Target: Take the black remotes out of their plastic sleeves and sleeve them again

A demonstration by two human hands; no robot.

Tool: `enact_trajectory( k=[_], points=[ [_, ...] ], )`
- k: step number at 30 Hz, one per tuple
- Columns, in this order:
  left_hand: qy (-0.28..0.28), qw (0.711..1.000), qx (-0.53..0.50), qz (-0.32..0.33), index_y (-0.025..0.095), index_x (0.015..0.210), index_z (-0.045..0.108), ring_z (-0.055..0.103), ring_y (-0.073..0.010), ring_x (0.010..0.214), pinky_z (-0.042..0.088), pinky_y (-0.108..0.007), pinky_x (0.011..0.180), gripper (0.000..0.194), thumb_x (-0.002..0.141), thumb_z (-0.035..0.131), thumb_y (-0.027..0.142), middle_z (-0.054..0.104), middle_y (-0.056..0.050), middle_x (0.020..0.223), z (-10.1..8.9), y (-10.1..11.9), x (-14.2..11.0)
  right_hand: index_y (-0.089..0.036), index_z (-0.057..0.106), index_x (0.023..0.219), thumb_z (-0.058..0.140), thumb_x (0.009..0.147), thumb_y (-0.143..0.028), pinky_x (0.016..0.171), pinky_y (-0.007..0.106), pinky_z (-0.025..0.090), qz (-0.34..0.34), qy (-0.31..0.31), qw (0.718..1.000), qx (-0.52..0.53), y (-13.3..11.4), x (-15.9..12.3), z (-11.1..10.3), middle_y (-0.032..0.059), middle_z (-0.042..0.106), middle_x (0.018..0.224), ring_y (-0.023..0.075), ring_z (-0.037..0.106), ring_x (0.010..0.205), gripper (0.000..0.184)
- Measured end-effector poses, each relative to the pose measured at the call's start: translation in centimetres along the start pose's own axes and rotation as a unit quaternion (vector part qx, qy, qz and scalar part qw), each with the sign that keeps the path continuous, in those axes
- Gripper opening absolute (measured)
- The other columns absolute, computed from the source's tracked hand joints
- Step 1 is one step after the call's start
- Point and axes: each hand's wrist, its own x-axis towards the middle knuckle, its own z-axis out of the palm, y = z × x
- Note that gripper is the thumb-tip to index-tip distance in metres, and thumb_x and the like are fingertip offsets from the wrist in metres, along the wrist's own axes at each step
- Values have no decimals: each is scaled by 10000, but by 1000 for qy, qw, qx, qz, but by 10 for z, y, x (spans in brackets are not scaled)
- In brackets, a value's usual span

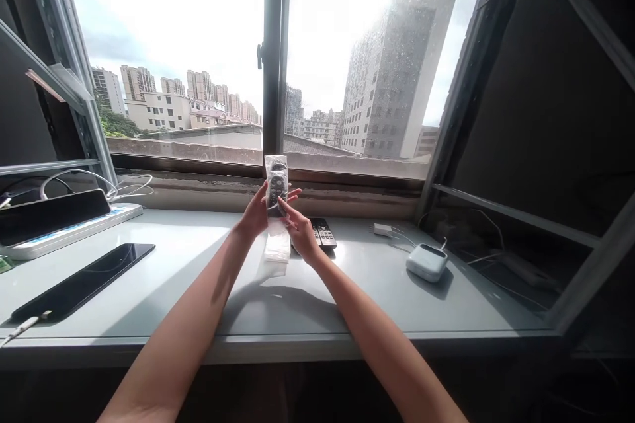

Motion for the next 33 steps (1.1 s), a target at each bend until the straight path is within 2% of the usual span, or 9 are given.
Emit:
enact_trajectory(
  k=[2,4,7,9,14,19,24,29,33],
  points=[
    [15,999,-28,30,168,1369,528,633,-309,1158,512,-470,940,565,980,359,542,665,-185,1225,-10,4,3,-213,608,1339,519,850,-143,954,328,499,-2,-27,1000,4,2,0,0,55,668,1244,215,618,1129,501],
    [68,990,-66,102,149,1363,515,653,-280,1119,524,-439,930,582,987,320,549,676,-182,1194,-20,7,7,-191,664,1268,509,838,-121,929,332,511,-14,-48,999,-5,4,-1,1,62,697,1185,226,637,1103,462],
    [164,962,-111,190,126,1326,529,688,-199,1013,538,-311,903,446,1016,339,385,706,-145,1104,-31,10,12,-184,709,1193,530,836,-121,868,326,534,-18,-65,997,-31,8,-3,3,62,722,1113,221,671,1003,404],
    [182,957,-116,195,109,1297,546,696,-165,956,541,-250,870,382,1015,365,292,713,-131,1064,-31,10,12,-193,700,1207,585,829,-135,842,318,539,-16,-65,996,-53,9,-4,5,55,729,1075,204,675,918,400],
    [122,976,-92,155,129,1301,535,702,-174,924,567,-248,771,383,1014,393,340,700,-139,1115,-13,4,6,-245,551,1389,635,804,-96,783,277,534,19,-20,992,-119,13,-4,4,37,694,1062,133,609,723,609],
    [124,986,-74,83,202,1288,508,678,-117,654,550,-208,607,306,998,450,279,710,-79,1065,-2,0,8,-280,552,1377,541,794,-21,746,241,527,28,-11,992,-124,14,-5,4,18,680,1065,143,627,817,638],
    [105,990,-40,85,187,1317,492,703,-184,761,559,-284,698,345,987,449,280,721,-103,1009,-12,-5,13,-240,664,1218,491,801,0,801,245,526,18,9,995,-102,13,-4,3,24,691,1131,179,642,1006,511],
    [107,984,133,-59,95,1063,650,661,-206,602,522,-301,634,236,944,530,261,709,-114,743,-20,-17,18,-201,621,1208,539,876,-121,886,300,509,17,92,979,-183,12,-3,-8,60,671,1191,213,632,1068,351],
    [144,978,129,-71,78,940,674,624,-188,515,503,-289,583,156,908,569,189,690,-102,671,-27,-16,24,-247,554,1279,531,881,-97,787,305,508,6,46,947,-318,6,-5,-15,51,670,1196,234,667,975,426]
  ],
)
